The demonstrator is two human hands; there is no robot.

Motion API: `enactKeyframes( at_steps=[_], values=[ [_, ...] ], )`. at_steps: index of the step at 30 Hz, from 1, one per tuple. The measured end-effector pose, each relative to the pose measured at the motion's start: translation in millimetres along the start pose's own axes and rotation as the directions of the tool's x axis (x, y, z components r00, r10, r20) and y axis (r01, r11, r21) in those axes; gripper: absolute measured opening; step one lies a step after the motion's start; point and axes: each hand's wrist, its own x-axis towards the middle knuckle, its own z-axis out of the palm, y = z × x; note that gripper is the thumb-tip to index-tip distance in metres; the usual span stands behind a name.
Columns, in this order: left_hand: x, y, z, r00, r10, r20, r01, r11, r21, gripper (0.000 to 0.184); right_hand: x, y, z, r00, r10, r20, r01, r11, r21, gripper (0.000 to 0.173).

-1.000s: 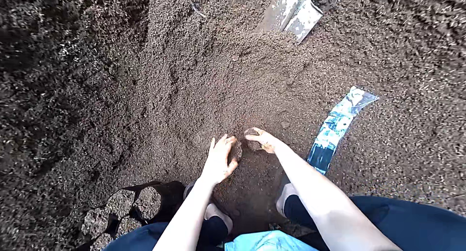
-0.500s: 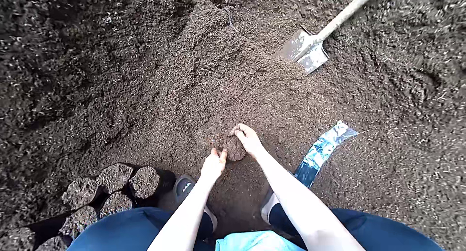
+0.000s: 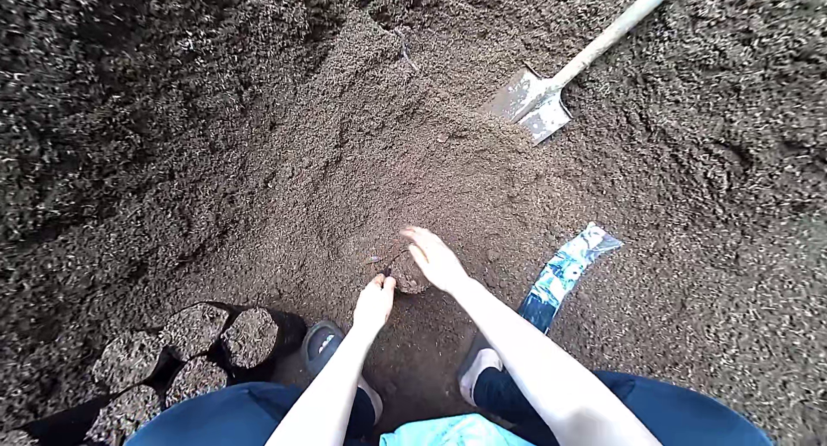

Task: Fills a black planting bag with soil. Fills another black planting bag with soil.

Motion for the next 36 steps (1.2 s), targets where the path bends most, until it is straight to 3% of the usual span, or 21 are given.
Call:
enactKeyframes(
  at_steps=[3,7,12,15,17,18,21,23,25,27,31,34,36],
  values=[
    [6.6,1.0,-7.2,0.987,-0.093,0.132,0.085,0.994,0.068,0.074,-44.8,0.6,-11.0,0.990,0.048,0.133,-0.043,0.998,-0.039,0.062],
    [2.3,18.0,-0.7,0.992,-0.055,0.113,0.030,0.977,0.213,0.052,-70.9,-19.1,5.7,0.899,0.212,0.383,-0.150,0.971,-0.186,0.070],
    [-6.5,20.8,3.6,0.999,-0.047,0.015,0.041,0.958,0.282,0.045,-65.4,-44.3,5.9,0.861,0.267,0.432,-0.138,0.942,-0.306,0.060],
    [0.1,15.9,-5.3,1.000,-0.023,-0.003,0.023,0.985,0.173,0.052,-44.7,-22.1,-28.9,0.927,0.192,0.324,-0.181,0.981,-0.063,0.043],
    [2.3,14.8,-6.4,0.990,-0.136,0.029,0.136,0.991,0.007,0.068,-29.6,5.0,-34.0,0.947,0.259,0.191,-0.289,0.946,0.148,0.041],
    [2.4,15.3,-3.4,0.976,-0.205,0.076,0.211,0.974,-0.085,0.078,-19.8,14.2,-33.6,0.910,0.337,0.241,-0.389,0.895,0.218,0.052],
    [5.5,16.6,8.7,0.916,-0.310,0.253,0.379,0.875,-0.302,0.090,6.4,21.3,-27.3,0.678,0.444,0.585,-0.690,0.660,0.298,0.076],
    [8.7,21.3,15.6,0.918,-0.298,0.261,0.385,0.828,-0.408,0.083,21.5,23.7,-22.7,0.617,0.417,0.668,-0.705,0.671,0.232,0.079],
    [11.4,24.1,20.2,0.936,-0.288,0.204,0.353,0.794,-0.495,0.076,29.0,23.2,-21.0,0.656,0.368,0.659,-0.577,0.807,0.123,0.074],
    [11.1,24.3,23.3,0.938,-0.307,0.164,0.346,0.774,-0.530,0.070,28.5,28.9,-10.8,0.739,0.290,0.608,-0.430,0.898,0.094,0.065],
    [13.9,30.4,27.0,0.941,-0.333,0.068,0.323,0.815,-0.481,0.057,22.8,17.8,-5.1,0.863,0.180,0.473,-0.185,0.982,-0.035,0.054],
    [14.8,34.1,25.0,0.955,-0.295,-0.001,0.289,0.937,-0.198,0.049,12.6,5.4,-11.4,0.898,0.168,0.407,-0.136,0.985,-0.107,0.050],
    [11.2,37.4,19.7,0.968,-0.237,-0.080,0.248,0.954,0.168,0.051,13.3,20.4,-20.3,0.888,0.134,0.439,-0.207,0.970,0.123,0.055]
  ],
)
